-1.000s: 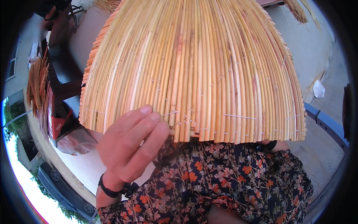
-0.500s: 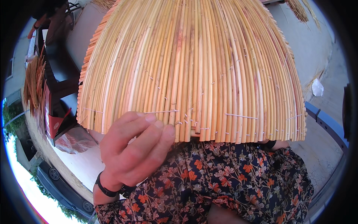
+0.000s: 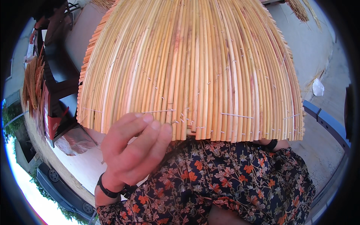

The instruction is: The person weaves a bamboo mat by hand, using a needle and white thread to stitch parallel bamboo strips together. They repeatedly pass the needle through the strips and pull the thread tight to secure the structure.

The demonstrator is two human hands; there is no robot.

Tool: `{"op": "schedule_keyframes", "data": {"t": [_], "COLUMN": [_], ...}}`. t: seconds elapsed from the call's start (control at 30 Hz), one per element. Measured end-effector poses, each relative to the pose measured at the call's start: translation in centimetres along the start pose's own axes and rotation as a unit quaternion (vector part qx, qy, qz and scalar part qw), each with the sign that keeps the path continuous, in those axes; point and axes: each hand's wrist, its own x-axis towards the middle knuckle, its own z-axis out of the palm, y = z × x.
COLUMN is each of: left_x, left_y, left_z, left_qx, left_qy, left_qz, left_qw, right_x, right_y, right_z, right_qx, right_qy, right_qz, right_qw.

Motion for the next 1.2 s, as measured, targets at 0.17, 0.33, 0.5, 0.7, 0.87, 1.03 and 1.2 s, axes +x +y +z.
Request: {"op": "schedule_keyframes", "data": {"t": [0.17,0.33,0.5,0.7,0.87,1.03,1.2], "left_x": [-0.1,-0.9,-1.3,-1.3,-1.4,-1.2,-0.2], "left_y": [-0.2,0.3,0.2,-0.2,0.1,0.0,-0.3], "left_z": [0.0,0.7,0.8,0.8,0.9,1.1,2.2], "left_qx": [-0.001,0.027,0.024,0.007,0.025,0.018,0.005], "left_qy": [-0.004,0.015,0.024,0.033,0.033,0.036,0.001], "left_qz": [-0.002,-0.019,-0.018,-0.007,-0.008,-0.006,-0.037], "left_qw": [1.0,0.999,0.999,0.999,0.999,0.999,0.999], "right_x": [-4.6,-9.1,-11.1,-10.8,-9.9,-8.4,-4.9], "right_y": [-2.6,-4.8,-6.3,-6.2,-5.1,-4.1,-2.1], "right_z": [-2.2,-4.0,-4.4,-3.3,-2.8,-2.0,-0.8], "right_qx": [-0.064,-0.19,-0.259,-0.268,-0.238,-0.107,0.217], "right_qy": [-0.038,-0.074,-0.085,-0.091,-0.119,-0.16,-0.109], "right_qz": [0.007,-0.019,-0.031,-0.037,-0.038,-0.023,0.006], "right_qw": [0.997,0.979,0.962,0.959,0.963,0.981,0.97]}}
